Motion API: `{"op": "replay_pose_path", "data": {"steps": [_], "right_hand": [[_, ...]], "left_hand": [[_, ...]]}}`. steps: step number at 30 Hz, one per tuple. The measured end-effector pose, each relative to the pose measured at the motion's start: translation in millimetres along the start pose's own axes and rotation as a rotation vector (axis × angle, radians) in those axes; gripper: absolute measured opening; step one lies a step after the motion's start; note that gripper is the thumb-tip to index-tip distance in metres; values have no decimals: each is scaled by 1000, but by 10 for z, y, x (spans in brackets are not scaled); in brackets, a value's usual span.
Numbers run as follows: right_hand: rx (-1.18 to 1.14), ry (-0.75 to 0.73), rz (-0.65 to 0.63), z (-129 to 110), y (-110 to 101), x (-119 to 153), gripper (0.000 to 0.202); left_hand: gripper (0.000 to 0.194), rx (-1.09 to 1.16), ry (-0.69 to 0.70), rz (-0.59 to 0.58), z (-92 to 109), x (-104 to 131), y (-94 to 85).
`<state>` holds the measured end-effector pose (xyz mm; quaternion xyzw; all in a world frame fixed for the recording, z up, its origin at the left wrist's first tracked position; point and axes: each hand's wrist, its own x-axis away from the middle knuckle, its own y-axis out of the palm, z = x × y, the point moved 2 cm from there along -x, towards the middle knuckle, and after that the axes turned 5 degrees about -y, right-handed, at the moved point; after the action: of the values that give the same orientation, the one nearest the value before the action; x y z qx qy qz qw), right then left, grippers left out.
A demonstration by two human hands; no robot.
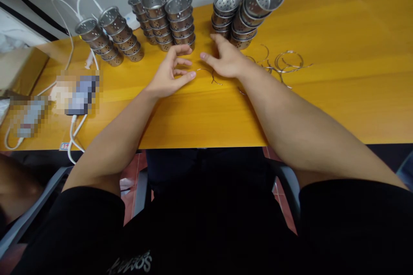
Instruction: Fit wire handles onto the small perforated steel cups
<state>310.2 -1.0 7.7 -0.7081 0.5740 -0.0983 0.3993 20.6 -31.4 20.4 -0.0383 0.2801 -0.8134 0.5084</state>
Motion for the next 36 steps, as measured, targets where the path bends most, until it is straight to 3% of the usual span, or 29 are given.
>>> {"op": "replay_pose_path", "data": {"steps": [2, 6, 11, 18, 23, 29, 36], "right_hand": [[24, -13, 3, 2, -16, 9, 105], [69, -53, -8, 40, -59, 17, 82], [90, -72, -19, -21, -100, 54, 89], [113, -122, 39, -312, -125, 130, 87], [97, -95, -54, -590, -107, 228, 70], [88, -148, 69, -867, -150, 276, 80], [42, -168, 130, -845, -132, 81, 99]], "left_hand": [[82, 2, -8, -3, 16, 4, 1], [81, 5, -11, -8, 19, 4, 10], [84, -37, 23, -9, -65, -8, 14], [77, -49, 12, -7, -90, -24, 4], [67, -40, 9, -15, -92, -30, 8], [70, -108, 68, -5, -155, -25, -20], [58, -116, 21, 61, -132, -37, -58]]}}
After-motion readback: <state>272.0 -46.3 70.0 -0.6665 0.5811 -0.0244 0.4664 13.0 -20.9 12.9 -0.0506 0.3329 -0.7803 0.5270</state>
